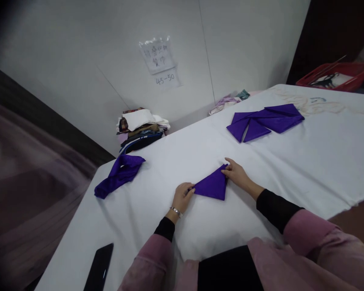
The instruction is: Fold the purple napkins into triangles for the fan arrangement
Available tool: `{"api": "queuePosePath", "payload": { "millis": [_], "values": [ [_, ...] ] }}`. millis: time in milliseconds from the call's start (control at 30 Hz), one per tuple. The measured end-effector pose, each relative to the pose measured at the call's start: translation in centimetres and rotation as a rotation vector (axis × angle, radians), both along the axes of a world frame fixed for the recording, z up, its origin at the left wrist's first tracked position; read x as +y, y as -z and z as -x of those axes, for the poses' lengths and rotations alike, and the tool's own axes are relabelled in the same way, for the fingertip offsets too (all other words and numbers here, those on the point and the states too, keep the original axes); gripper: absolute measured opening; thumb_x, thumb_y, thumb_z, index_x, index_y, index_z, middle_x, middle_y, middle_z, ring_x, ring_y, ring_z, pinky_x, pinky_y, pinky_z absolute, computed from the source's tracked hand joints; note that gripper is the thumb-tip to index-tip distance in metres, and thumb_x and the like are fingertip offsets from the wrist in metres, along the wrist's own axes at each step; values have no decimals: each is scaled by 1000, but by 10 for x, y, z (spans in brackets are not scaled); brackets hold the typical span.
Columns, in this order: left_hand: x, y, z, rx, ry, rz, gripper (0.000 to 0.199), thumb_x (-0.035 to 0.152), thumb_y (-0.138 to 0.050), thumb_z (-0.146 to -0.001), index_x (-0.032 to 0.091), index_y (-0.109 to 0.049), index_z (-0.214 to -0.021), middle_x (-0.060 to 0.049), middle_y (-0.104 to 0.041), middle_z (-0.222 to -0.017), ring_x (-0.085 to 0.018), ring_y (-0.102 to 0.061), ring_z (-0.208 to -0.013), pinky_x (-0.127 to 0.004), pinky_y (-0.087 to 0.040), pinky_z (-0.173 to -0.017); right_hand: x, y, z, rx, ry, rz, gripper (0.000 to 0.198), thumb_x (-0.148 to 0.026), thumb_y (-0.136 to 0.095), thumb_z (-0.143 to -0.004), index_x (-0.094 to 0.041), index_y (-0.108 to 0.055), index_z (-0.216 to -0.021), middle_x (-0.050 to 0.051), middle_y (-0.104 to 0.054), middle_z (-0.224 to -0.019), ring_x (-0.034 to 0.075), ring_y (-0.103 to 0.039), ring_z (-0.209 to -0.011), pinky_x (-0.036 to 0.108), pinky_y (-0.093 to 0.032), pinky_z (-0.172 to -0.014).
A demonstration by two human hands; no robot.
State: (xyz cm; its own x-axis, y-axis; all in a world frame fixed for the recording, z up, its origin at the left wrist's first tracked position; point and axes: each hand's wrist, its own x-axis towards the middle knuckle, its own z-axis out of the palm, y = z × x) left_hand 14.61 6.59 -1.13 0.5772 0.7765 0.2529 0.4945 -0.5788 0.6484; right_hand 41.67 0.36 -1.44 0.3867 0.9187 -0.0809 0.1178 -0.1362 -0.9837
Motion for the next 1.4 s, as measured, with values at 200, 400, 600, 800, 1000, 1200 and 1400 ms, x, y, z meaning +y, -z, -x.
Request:
{"api": "queuePosePath", "payload": {
  "millis": [200, 400, 600, 800, 1000, 1200, 1400],
  "values": [
    [-2, 3, 0, -65, -69, 7, 17, 22, -57, -80, 23, -66, -94, -1, -68, -84, -19, -61, -88, -41, -44, -90, 1, 13, -8, -78, 26, -14, 61, -25, -63, -73, -22, -44, -131, -2, -61, -76, 15, -58, -64, 29, -49, -61],
    [-2, 7, 2, -103, -88, -24, 19, 21, -57, -79, 23, -66, -95, -2, -68, -86, -19, -62, -87, -41, -46, -88, 5, 6, -12, -104, 41, 34, 59, -21, -60, -74, -21, -43, -131, -1, -61, -75, 14, -57, -61, 28, -49, -59],
    [0, 10, 0, -117, -117, -10, 16, 22, -56, -80, 22, -66, -93, -2, -69, -86, -19, -62, -86, -41, -48, -86, 10, 0, -17, -245, 36, 110, 58, -20, -56, -76, -18, -43, -132, -2, -61, -72, 14, -56, -58, 27, -46, -58],
    [-1, 10, -6, -107, -162, -12, 13, 22, -58, -80, 22, -67, -89, -2, -68, -81, -20, -62, -84, -41, -47, -85, 12, -6, -17, -366, 11, 149, 57, -21, -53, -78, -16, -43, -133, 0, -63, -75, 15, -56, -62, 27, -43, -59],
    [-1, 8, -8, -90, -174, -25, 11, 22, -60, -79, 21, -67, -88, -2, -68, -80, -19, -61, -84, -42, -45, -85, 13, -14, -17, -476, -20, 156, 56, -19, -52, -78, -16, -43, -133, -1, -64, -74, 16, -58, -69, 27, -43, -66],
    [-1, 9, -8, -73, -188, -26, 12, 22, -60, -78, 22, -66, -88, -1, -67, -80, -19, -61, -83, -41, -45, -86, 15, -13, -20, -490, -31, 129, 56, -20, -52, -79, -19, -43, -133, -1, -64, -75, 17, -59, -71, 28, -43, -67],
    [-2, 7, -9, -56, -176, -31, 10, 23, -60, -79, 22, -66, -87, -1, -68, -79, -20, -61, -84, -41, -44, -86, 19, -11, -21, -553, -44, 169, 55, -20, -54, -79, -19, -43, -133, 0, -65, -75, 18, -60, -72, 28, -43, -68]
  ]
}}
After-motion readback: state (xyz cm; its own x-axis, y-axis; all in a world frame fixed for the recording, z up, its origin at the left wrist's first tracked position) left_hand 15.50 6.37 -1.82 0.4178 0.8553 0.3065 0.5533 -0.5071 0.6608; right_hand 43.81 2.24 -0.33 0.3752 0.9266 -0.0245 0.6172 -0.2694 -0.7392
